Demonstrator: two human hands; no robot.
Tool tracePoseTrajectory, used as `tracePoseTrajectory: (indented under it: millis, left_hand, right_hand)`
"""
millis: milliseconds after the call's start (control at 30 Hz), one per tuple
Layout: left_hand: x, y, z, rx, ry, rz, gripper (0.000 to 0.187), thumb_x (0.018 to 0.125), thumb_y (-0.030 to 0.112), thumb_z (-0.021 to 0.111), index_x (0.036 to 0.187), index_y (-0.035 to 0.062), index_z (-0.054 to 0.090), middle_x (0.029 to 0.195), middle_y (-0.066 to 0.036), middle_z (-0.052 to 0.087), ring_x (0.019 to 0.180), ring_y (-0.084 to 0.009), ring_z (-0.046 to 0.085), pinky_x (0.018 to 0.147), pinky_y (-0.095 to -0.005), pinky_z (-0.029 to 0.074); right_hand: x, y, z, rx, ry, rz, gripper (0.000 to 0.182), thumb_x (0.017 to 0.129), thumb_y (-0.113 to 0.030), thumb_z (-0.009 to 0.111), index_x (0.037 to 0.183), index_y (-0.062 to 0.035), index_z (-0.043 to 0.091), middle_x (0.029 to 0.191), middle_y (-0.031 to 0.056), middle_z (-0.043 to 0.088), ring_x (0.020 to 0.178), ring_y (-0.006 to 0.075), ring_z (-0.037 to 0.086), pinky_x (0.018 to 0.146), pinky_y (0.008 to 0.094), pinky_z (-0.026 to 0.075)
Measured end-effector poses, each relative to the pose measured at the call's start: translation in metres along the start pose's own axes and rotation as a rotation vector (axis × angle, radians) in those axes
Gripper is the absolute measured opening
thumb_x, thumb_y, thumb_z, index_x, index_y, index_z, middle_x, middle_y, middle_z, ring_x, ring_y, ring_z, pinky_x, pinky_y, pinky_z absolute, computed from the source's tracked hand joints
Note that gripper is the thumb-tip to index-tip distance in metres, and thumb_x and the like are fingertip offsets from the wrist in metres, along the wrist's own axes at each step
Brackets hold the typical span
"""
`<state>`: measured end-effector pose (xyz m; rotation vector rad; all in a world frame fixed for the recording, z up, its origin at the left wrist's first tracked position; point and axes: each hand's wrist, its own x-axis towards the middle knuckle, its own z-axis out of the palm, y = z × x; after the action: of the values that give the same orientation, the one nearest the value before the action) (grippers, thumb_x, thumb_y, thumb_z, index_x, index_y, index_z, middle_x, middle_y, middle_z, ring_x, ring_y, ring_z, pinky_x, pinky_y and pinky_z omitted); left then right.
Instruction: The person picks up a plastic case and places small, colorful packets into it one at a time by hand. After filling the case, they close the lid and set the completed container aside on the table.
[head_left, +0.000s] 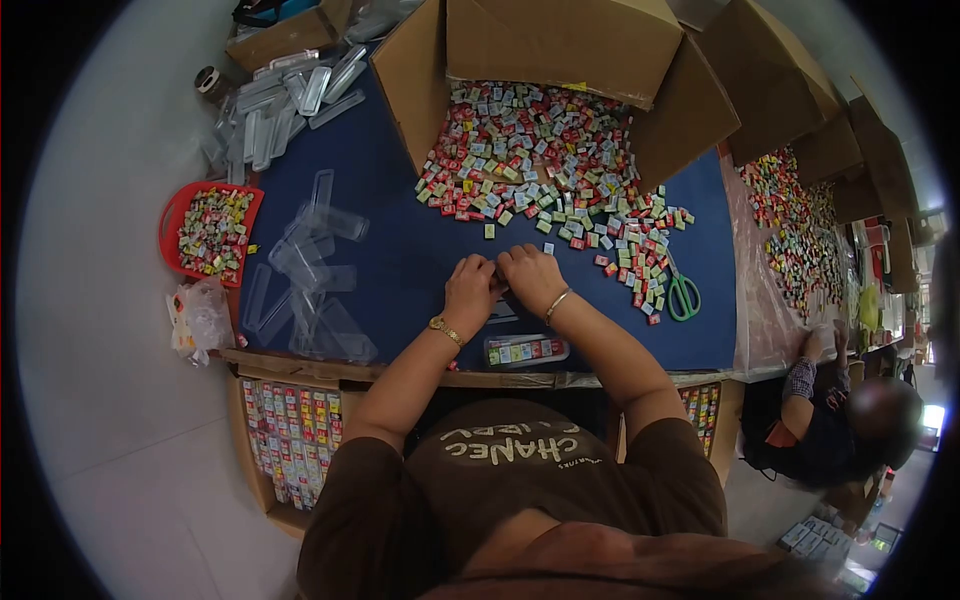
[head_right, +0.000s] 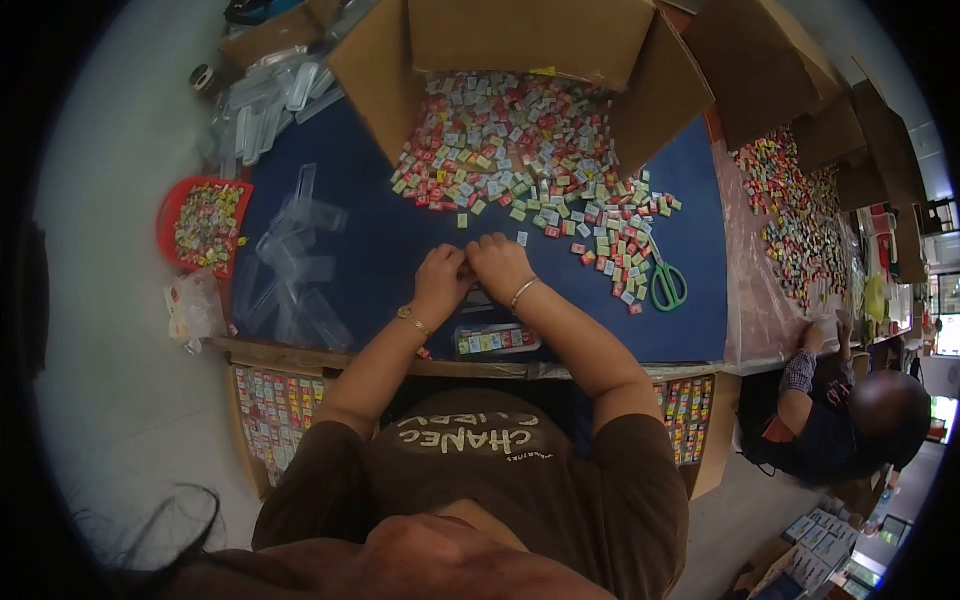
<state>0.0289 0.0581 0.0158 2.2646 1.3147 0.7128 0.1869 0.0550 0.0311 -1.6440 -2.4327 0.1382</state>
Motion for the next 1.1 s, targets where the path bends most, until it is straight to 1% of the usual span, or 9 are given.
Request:
tracePoseTrajectory:
  millis: [67,267,467,633,733,833,933,1033,1100]
  left_hand:
    - [0.000,0.003,0.000,-0.004,-0.002,-0.002,0.027,0.070,0.013,0.078,0.095,0.0055,0.068,0.092,-0.006,0.061,0.087,-0.0291,0.060,0.075,-0.0402,0.051]
    - [0.002,-0.010,0.000,0.013,0.013,0.045,0.028,0.070,0.012,0.078,0.095,0.0053,0.068,0.093,-0.007,0.061,0.090,-0.0284,0.059,0.076,-0.0388,0.051]
    - [0.003,-0.021,-0.022,0.064,-0.017,0.025,0.029,0.071,0.013,0.078,0.098,0.0056,0.069,0.099,-0.007,0.060,0.097,-0.0264,0.057,0.080,-0.0381,0.052]
    - [0.035,-0.027,-0.022,0.097,0.020,0.061,0.028,0.074,0.014,0.074,0.101,0.0081,0.069,0.101,-0.006,0.063,0.096,-0.0277,0.059,0.082,-0.0374,0.051]
    - [0.065,-0.037,-0.006,0.098,-0.041,0.166,0.026,0.075,0.013,0.072,0.101,0.0082,0.068,0.100,-0.006,0.063,0.097,-0.0275,0.060,0.082,-0.0380,0.051]
    - [0.073,-0.038,-0.005,0.167,-0.103,0.139,0.025,0.073,0.010,0.075,0.098,0.0069,0.070,0.103,-0.006,0.063,0.099,-0.0277,0.059,0.082,-0.0393,0.052]
    - [0.055,-0.051,-0.022,0.105,-0.014,0.084,0.027,0.074,0.010,0.075,0.100,0.0074,0.069,0.103,-0.007,0.064,0.100,-0.0281,0.059,0.083,-0.0396,0.051]
    - [0.029,-0.061,-0.053,0.015,-0.044,-0.030,0.030,0.075,0.009,0.074,0.104,0.0075,0.067,0.101,-0.007,0.063,0.096,-0.0283,0.060,0.081,-0.0381,0.050]
    - [0.008,-0.064,-0.058,-0.002,-0.082,-0.018,0.033,0.075,0.010,0.075,0.107,0.0073,0.067,0.101,-0.008,0.062,0.096,-0.0282,0.059,0.081,-0.0378,0.050]
  right_hand:
    - [0.001,-0.001,0.000,0.012,0.002,-0.014,0.011,0.077,-0.019,0.066,0.083,-0.0111,0.062,0.084,0.0087,0.063,0.086,0.0271,0.065,0.067,0.0373,0.055]
    - [0.001,0.010,-0.015,0.078,-0.015,0.113,0.020,0.070,-0.018,0.074,0.085,-0.0104,0.063,0.085,0.0083,0.063,0.087,0.0277,0.064,0.070,0.0385,0.055]
    - [0.009,0.004,-0.003,0.134,-0.026,-0.041,0.027,0.071,-0.026,0.077,0.088,-0.0104,0.064,0.088,0.0048,0.061,0.089,0.0265,0.063,0.071,0.0400,0.054]
    - [0.014,0.026,-0.008,0.160,0.096,0.187,0.020,0.070,-0.022,0.076,0.083,-0.0096,0.065,0.087,0.0089,0.062,0.087,0.0301,0.064,0.072,0.0426,0.053]
    - [0.036,0.031,-0.004,0.194,0.175,0.248,0.018,0.075,-0.021,0.073,0.086,-0.0099,0.064,0.087,0.0104,0.062,0.086,0.0316,0.064,0.071,0.0438,0.053]
    - [0.060,0.030,0.005,0.210,0.178,0.312,0.015,0.078,-0.017,0.069,0.090,-0.0098,0.063,0.089,0.0118,0.064,0.087,0.0329,0.064,0.074,0.0442,0.053]
    - [0.066,0.033,0.019,0.152,0.207,0.202,0.014,0.077,-0.013,0.067,0.091,-0.0098,0.065,0.091,0.0113,0.065,0.088,0.0336,0.064,0.077,0.0438,0.053]
    - [0.052,0.039,0.010,0.284,0.163,0.115,0.024,0.077,-0.012,0.071,0.100,-0.0107,0.065,0.093,0.0095,0.065,0.092,0.0322,0.062,0.077,0.0438,0.053]
    - [0.033,0.033,-0.008,0.278,0.003,0.000,0.023,0.075,-0.008,0.070,0.098,-0.0099,0.065,0.095,0.0073,0.064,0.096,0.0295,0.060,0.081,0.0410,0.053]
